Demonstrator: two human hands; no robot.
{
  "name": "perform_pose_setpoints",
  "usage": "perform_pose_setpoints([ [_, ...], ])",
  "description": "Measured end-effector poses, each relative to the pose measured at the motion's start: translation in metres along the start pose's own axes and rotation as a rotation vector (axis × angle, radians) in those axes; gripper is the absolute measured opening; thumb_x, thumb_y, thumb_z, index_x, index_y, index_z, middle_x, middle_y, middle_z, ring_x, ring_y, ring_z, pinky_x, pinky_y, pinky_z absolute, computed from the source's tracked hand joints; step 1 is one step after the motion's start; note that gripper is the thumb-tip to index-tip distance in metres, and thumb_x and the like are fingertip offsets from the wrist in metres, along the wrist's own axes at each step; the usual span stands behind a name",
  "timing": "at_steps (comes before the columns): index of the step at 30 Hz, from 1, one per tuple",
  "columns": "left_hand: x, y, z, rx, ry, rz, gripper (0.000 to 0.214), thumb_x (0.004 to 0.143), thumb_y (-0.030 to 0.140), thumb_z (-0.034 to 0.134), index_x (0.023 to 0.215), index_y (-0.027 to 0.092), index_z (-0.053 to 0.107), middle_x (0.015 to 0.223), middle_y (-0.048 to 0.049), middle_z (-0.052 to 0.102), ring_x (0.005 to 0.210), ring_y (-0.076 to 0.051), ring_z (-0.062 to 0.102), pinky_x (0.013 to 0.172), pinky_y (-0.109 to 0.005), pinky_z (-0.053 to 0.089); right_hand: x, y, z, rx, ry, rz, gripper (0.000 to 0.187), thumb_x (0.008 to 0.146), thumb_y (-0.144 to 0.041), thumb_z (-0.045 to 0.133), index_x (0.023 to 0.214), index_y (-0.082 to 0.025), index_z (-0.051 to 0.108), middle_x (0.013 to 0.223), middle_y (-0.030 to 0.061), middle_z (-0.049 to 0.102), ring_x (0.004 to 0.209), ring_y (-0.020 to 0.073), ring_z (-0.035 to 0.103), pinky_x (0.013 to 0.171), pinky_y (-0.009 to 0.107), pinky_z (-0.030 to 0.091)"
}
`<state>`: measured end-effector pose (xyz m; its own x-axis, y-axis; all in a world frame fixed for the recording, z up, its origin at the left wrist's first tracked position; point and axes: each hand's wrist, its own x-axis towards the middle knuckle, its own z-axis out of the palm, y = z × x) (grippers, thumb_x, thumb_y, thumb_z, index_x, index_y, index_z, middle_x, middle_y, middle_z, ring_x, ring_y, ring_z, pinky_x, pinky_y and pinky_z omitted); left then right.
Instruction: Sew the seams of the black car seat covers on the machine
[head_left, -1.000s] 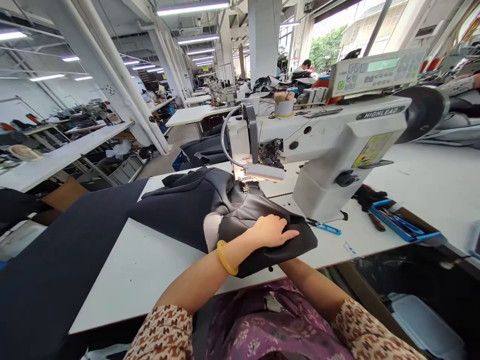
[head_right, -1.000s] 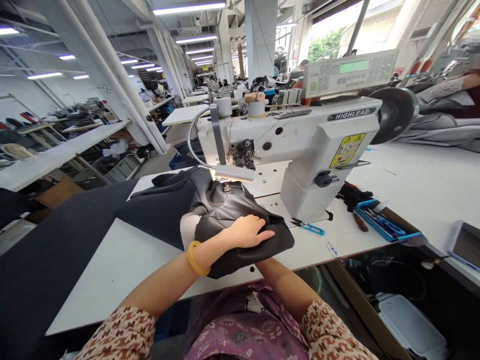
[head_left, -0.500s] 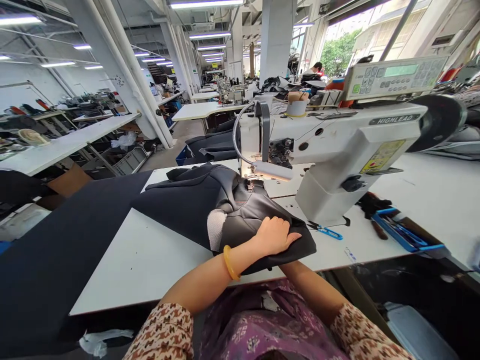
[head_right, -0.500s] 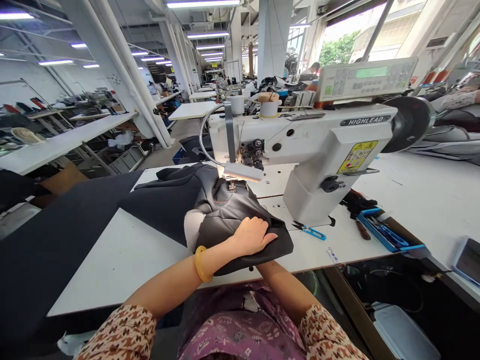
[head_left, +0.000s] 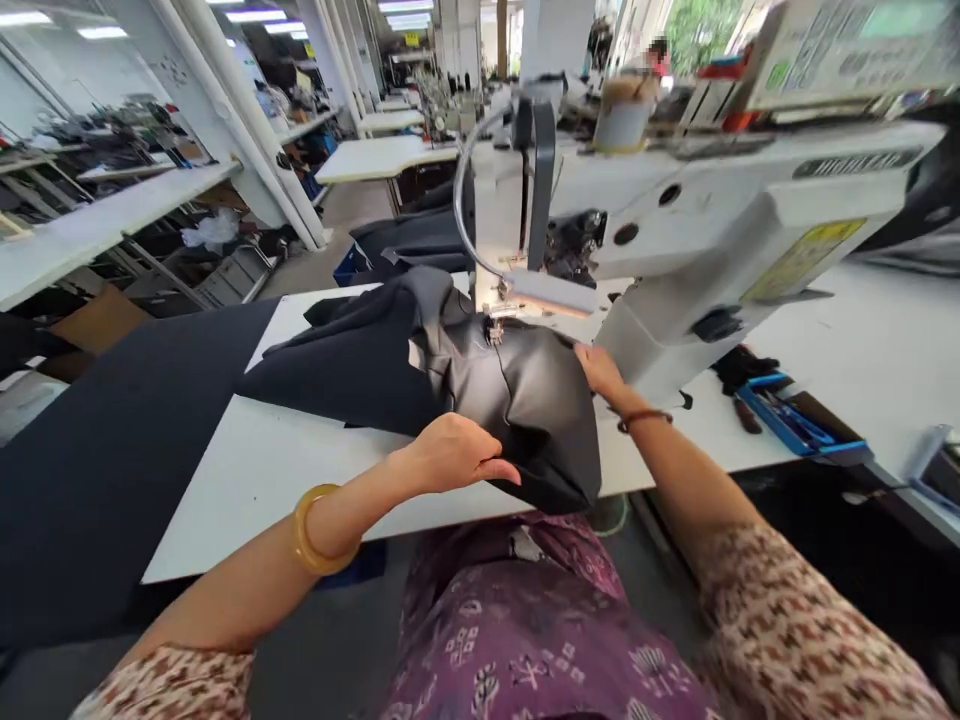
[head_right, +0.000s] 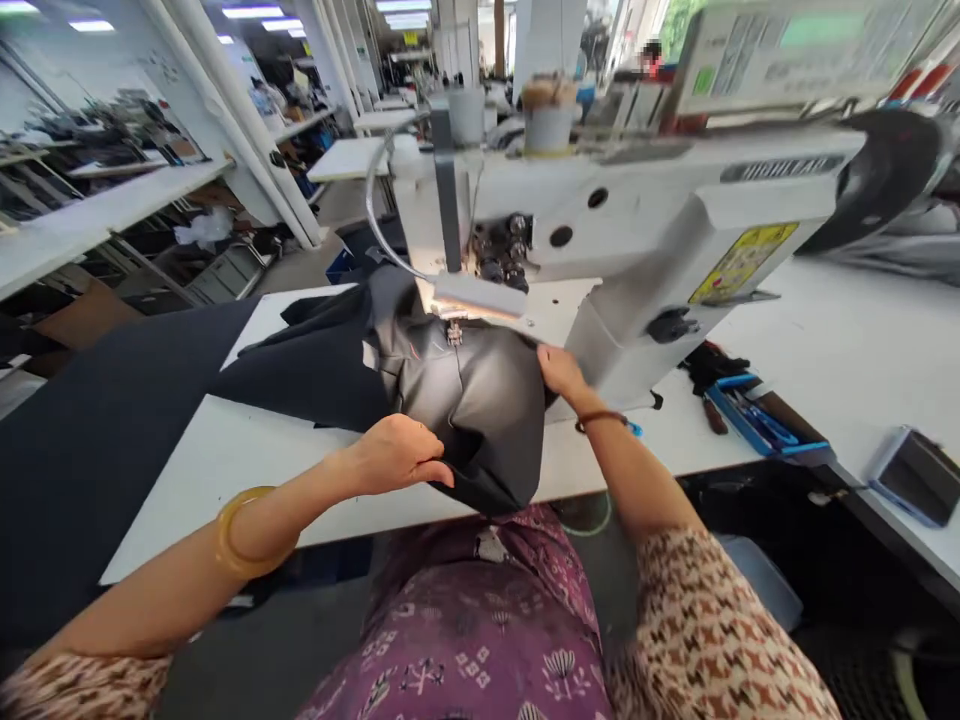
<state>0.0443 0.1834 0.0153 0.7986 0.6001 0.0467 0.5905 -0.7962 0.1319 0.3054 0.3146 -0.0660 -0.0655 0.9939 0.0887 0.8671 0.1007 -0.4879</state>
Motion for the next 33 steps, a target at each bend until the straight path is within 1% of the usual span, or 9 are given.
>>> perform_pose_setpoints([
  [4, -0.006, 0.0, 0.032, 0.131, -0.032, 0.007, 0.075, 0.071, 0.085, 0.042, 0.087, 0.015, 0.065, 0.054, -0.0006, 0.059, 0.052, -0.017, 0.058, 0.049, -0.028, 0.027, 0.016, 0.013, 0.019, 0.093, -0.017, 0.055, 0.038, 0.093, -0.029, 0.034, 0.058, -0.018, 0.041, 0.061, -0.0004, 0.049, 0.066, 0.0128, 0.047, 0.062, 0.026, 0.035],
  [8, -0.013, 0.0, 0.034, 0.056, -0.07, 0.16, 0.035, 0.09, 0.04, 0.055, 0.12, 0.023, 0.058, 0.071, 0.0023, 0.066, 0.058, -0.014, 0.059, 0.051, -0.029, 0.028, 0.015, 0.024, 0.018, 0.171, 0.018, 0.05, 0.037, 0.09, -0.039, 0.03, 0.058, -0.021, 0.03, 0.056, -0.0015, 0.038, 0.06, 0.012, 0.039, 0.056, 0.026, 0.03],
  [12, -0.027, -0.007, 0.018, -0.098, -0.15, 0.199, 0.034, 0.081, 0.014, 0.058, 0.11, 0.03, 0.066, 0.073, 0.0035, 0.065, 0.069, -0.013, 0.058, 0.057, -0.029, 0.03, -0.008, 0.02, -0.008, 0.143, 0.181, -0.022, 0.022, 0.085, -0.036, 0.04, 0.073, -0.019, 0.049, 0.069, 0.0015, 0.053, 0.066, 0.015, 0.049, 0.063, 0.028, 0.038],
  [15, -0.024, -0.009, 0.008, -0.235, -0.15, 0.183, 0.035, 0.078, 0.008, 0.058, 0.101, 0.032, 0.07, 0.087, 0.0015, 0.066, 0.084, -0.014, 0.059, 0.068, -0.027, 0.036, -0.024, -0.009, -0.034, -0.049, 0.26, -0.491, 0.025, 0.083, -0.024, 0.045, 0.104, -0.02, 0.059, 0.105, 0.009, 0.064, 0.096, 0.0217, 0.059, 0.078, 0.034, 0.045],
  [18, -0.017, -0.009, 0.001, -0.379, -0.182, 0.214, 0.035, 0.079, 0.005, 0.056, 0.097, 0.03, 0.071, 0.11, 0.0016, 0.066, 0.102, -0.014, 0.059, 0.094, -0.031, 0.038, -0.025, -0.05, -0.047, -0.298, 0.008, -1.053, 0.034, 0.083, -0.011, 0.041, 0.106, -0.023, 0.061, 0.115, 0.0065, 0.063, 0.114, 0.0226, 0.054, 0.086, 0.038, 0.044],
  [20, -0.016, -0.01, -0.003, -0.44, -0.241, 0.203, 0.035, 0.08, 0.004, 0.056, 0.097, 0.03, 0.071, 0.114, 0.0025, 0.066, 0.105, -0.014, 0.06, 0.11, -0.039, 0.029, -0.021, -0.068, -0.046, -0.408, -0.112, -1.219, 0.03, 0.081, -0.008, 0.04, 0.096, -0.02, 0.063, 0.105, 0.0081, 0.066, 0.101, 0.0223, 0.058, 0.08, 0.037, 0.044],
  [24, -0.021, -0.012, -0.016, -0.528, -0.292, 0.091, 0.014, 0.088, 0.024, 0.061, 0.096, 0.029, 0.071, 0.098, 0.0037, 0.07, 0.089, -0.012, 0.065, 0.117, -0.047, 0.023, -0.017, -0.071, -0.032, -0.405, -0.143, -1.166, 0.02, 0.078, -0.01, 0.044, 0.08, -0.018, 0.062, 0.091, 0.0084, 0.066, 0.079, 0.0192, 0.058, 0.076, 0.036, 0.043],
  [27, -0.009, -0.017, -0.022, -0.42, -0.126, 0.052, 0.029, 0.094, 0.042, 0.05, 0.095, 0.022, 0.071, 0.092, -0.0012, 0.071, 0.087, -0.015, 0.065, 0.111, -0.043, 0.035, -0.02, -0.064, -0.027, -0.338, -0.139, -1.092, 0.02, 0.077, -0.01, 0.045, 0.08, -0.019, 0.062, 0.091, 0.0076, 0.066, 0.083, 0.0195, 0.058, 0.079, 0.035, 0.042],
  [33, 0.034, -0.055, -0.004, 0.01, 0.118, -0.191, 0.049, 0.088, 0.035, 0.049, 0.131, 0.011, 0.053, 0.135, -0.015, 0.053, 0.129, -0.031, 0.045, 0.111, -0.053, 0.033, -0.021, -0.066, -0.03, -0.284, -0.157, -1.058, 0.019, 0.076, -0.013, 0.045, 0.08, -0.021, 0.062, 0.088, 0.006, 0.066, 0.086, 0.0206, 0.059, 0.079, 0.035, 0.043],
])
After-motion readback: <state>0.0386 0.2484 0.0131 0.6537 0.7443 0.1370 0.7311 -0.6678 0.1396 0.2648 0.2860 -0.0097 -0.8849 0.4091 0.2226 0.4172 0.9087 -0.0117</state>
